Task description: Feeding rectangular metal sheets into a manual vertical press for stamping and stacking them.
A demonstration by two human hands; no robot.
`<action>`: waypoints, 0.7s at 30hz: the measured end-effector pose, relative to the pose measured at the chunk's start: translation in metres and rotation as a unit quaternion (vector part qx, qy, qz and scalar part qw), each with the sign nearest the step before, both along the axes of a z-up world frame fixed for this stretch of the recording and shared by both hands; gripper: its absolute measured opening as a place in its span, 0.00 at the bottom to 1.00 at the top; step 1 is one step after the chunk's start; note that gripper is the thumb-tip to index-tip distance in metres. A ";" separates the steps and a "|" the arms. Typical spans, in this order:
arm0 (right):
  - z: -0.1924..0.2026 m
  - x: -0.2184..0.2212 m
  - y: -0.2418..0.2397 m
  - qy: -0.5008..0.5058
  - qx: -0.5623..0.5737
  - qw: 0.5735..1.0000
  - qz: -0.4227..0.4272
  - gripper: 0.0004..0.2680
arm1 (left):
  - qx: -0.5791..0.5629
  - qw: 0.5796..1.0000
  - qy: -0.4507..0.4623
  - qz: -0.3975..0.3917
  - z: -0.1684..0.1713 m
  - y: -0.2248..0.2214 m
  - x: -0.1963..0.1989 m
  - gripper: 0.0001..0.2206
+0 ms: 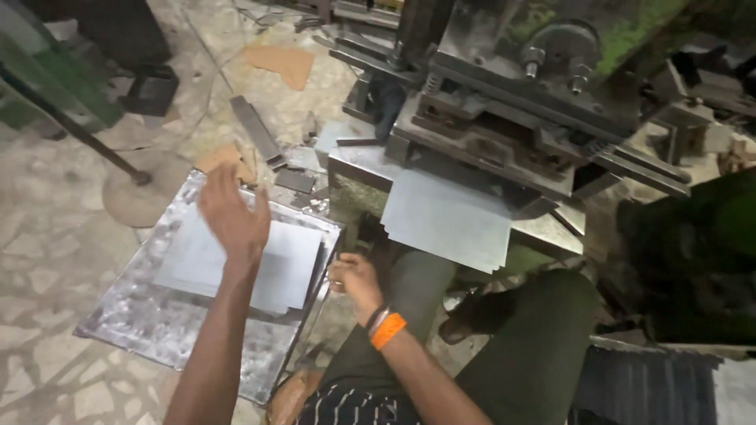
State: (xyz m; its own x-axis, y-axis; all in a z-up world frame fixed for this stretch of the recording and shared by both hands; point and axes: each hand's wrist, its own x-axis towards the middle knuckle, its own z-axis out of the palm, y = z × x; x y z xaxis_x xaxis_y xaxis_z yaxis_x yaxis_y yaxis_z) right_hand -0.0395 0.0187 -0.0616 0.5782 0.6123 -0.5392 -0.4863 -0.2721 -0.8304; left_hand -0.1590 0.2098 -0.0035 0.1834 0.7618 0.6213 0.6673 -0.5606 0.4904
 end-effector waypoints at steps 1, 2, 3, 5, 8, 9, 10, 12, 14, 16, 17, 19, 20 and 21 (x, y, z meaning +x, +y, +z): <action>-0.010 -0.002 0.002 0.001 0.001 1.000 0.004 0.19 | 0.001 1.000 0.001 0.004 -0.022 -0.019 -0.005 0.25; -0.021 -0.006 0.005 -0.004 -0.083 0.995 0.049 0.24 | -0.077 0.986 0.134 0.058 -0.044 -0.037 -0.010 0.29; -0.032 -0.009 0.007 -0.010 -0.166 0.982 0.095 0.30 | -0.154 0.946 0.263 0.112 -0.066 -0.056 -0.014 0.35; -0.061 -0.022 0.007 -0.020 -0.148 0.982 0.120 0.27 | -0.203 0.935 0.285 0.060 -0.039 -0.080 0.001 0.37; -0.081 -0.029 -0.001 -0.066 -0.153 0.980 0.113 0.20 | -0.250 0.921 0.299 0.010 -0.043 -0.091 0.013 0.37; -0.082 -0.026 -0.002 -0.106 -0.171 0.977 0.075 0.16 | -0.242 0.926 0.290 0.008 -0.050 -0.087 0.017 0.35; -0.075 -0.024 -0.002 -0.109 -0.172 0.976 0.075 0.16 | -0.243 0.926 0.288 0.007 -0.046 -0.085 0.013 0.35; -0.060 -0.022 -0.001 -0.059 -0.093 0.992 0.054 0.17 | -0.225 0.952 0.209 -0.003 -0.036 -0.080 0.003 0.32; -0.037 -0.023 -0.002 -0.070 -0.077 0.993 0.061 0.15 | -0.198 0.967 0.155 0.045 -0.032 -0.069 -0.011 0.31; -0.021 -0.021 -0.002 -0.081 -0.061 0.993 0.067 0.14 | -0.169 0.976 0.101 0.090 -0.056 -0.041 -0.035 0.31; -0.017 -0.020 -0.002 -0.097 -0.058 0.991 0.067 0.11 | -0.205 0.962 0.121 0.134 -0.082 -0.018 -0.052 0.31; -0.018 -0.018 -0.005 -0.112 -0.055 0.990 0.066 0.08 | -0.240 0.944 0.142 0.177 -0.119 0.012 -0.079 0.30; -0.022 -0.017 -0.004 -0.118 -0.058 0.989 0.064 0.07 | -0.292 0.928 0.152 0.173 -0.128 0.023 -0.088 0.21; -0.026 -0.017 -0.004 -0.125 -0.061 0.988 0.062 0.06 | -0.343 0.910 0.161 0.169 -0.136 0.033 -0.099 0.14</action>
